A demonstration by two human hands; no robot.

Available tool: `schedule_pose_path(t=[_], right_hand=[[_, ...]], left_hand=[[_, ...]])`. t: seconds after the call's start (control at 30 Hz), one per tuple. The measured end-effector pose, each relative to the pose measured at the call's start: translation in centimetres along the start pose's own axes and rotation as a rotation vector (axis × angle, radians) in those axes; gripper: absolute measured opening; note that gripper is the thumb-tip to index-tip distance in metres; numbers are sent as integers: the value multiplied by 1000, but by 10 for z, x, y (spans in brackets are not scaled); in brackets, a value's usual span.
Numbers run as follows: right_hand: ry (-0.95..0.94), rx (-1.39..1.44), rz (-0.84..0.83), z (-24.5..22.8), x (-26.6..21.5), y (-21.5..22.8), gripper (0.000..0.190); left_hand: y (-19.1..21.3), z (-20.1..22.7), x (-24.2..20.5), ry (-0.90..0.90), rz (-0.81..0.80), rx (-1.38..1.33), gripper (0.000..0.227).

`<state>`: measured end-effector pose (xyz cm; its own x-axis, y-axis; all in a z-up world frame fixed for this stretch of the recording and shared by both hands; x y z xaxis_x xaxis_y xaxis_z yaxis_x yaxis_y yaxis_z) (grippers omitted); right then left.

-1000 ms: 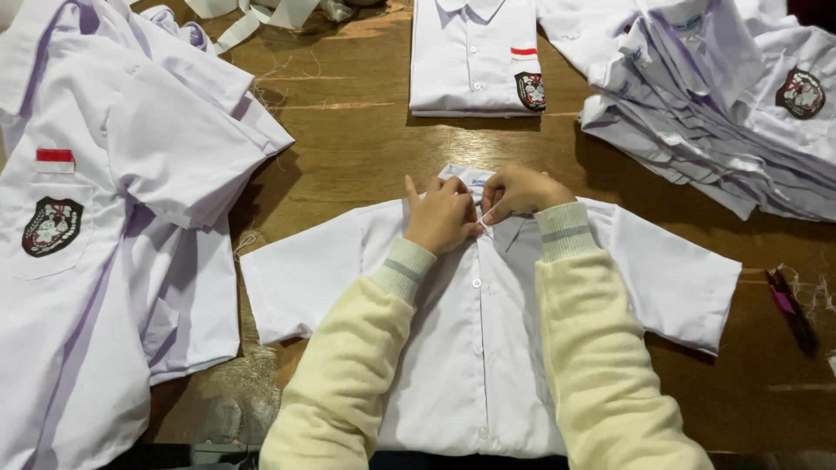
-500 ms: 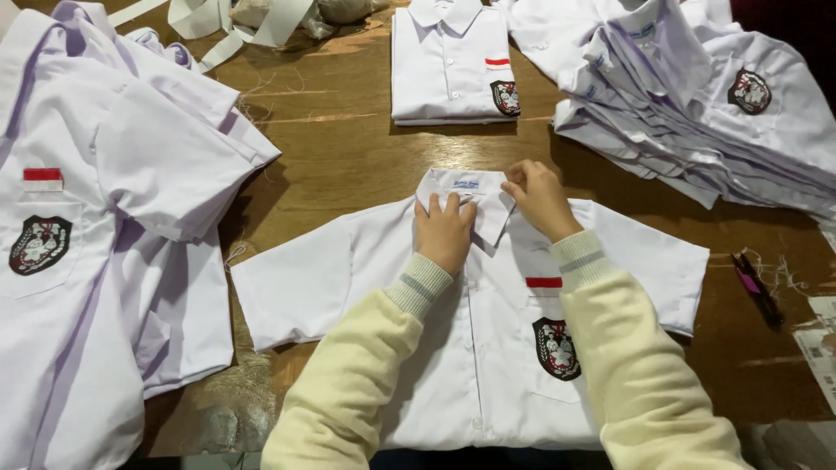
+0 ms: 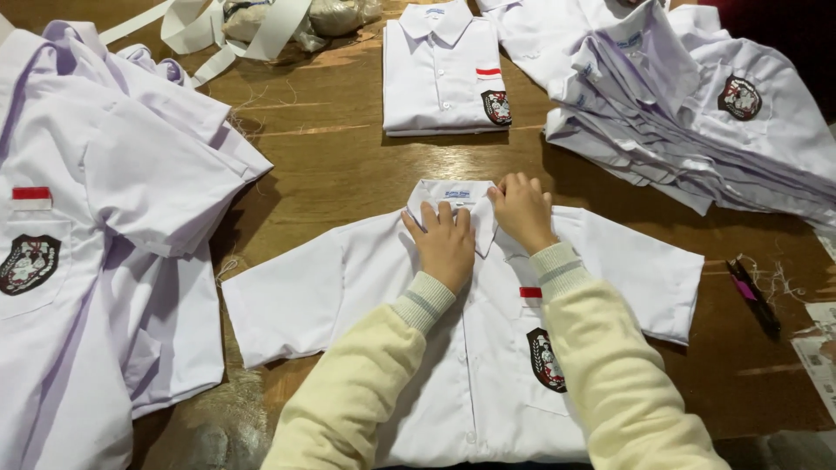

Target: Buttoning a white school shirt and smoothing it out on a wooden table in a factory setting.

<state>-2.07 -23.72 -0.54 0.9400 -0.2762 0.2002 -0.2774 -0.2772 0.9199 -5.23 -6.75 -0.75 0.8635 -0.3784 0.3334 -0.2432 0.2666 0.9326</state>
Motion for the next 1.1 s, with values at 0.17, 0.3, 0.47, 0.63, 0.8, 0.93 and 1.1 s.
schedule_pose_path(t=[0.17, 0.3, 0.47, 0.63, 0.8, 0.93, 1.1], right_hand=[[48, -115, 130, -16, -8, 13, 38], [227, -351, 386, -23, -10, 15, 33], [544, -154, 226, -38, -23, -13, 38], [496, -109, -32, -57, -39, 7, 51], [425, -247, -95, -50, -32, -5, 48], [515, -298, 85, -51, -22, -26, 42], [523, -105, -140, -42, -21, -26, 54]], left_hand=[[11, -4, -4, 25, -99, -98, 40], [11, -7, 1, 11, -124, -85, 55], [15, -20, 9, -28, -133, -86, 67], [5, -26, 9, -63, -25, -90, 78], [9, -28, 8, -91, -39, -109, 75], [13, -31, 13, -92, -70, -112, 75], [9, -34, 13, -115, -96, -120, 79]])
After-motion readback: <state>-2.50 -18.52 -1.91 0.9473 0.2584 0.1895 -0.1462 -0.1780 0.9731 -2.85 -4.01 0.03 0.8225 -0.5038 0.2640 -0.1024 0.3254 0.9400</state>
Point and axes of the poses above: each hand's wrist, its own x-axis towards the middle knuckle, its own y-axis out of the back of the hand, z = x × y, the point moved 4 cm from there along x, towards the middle knuckle
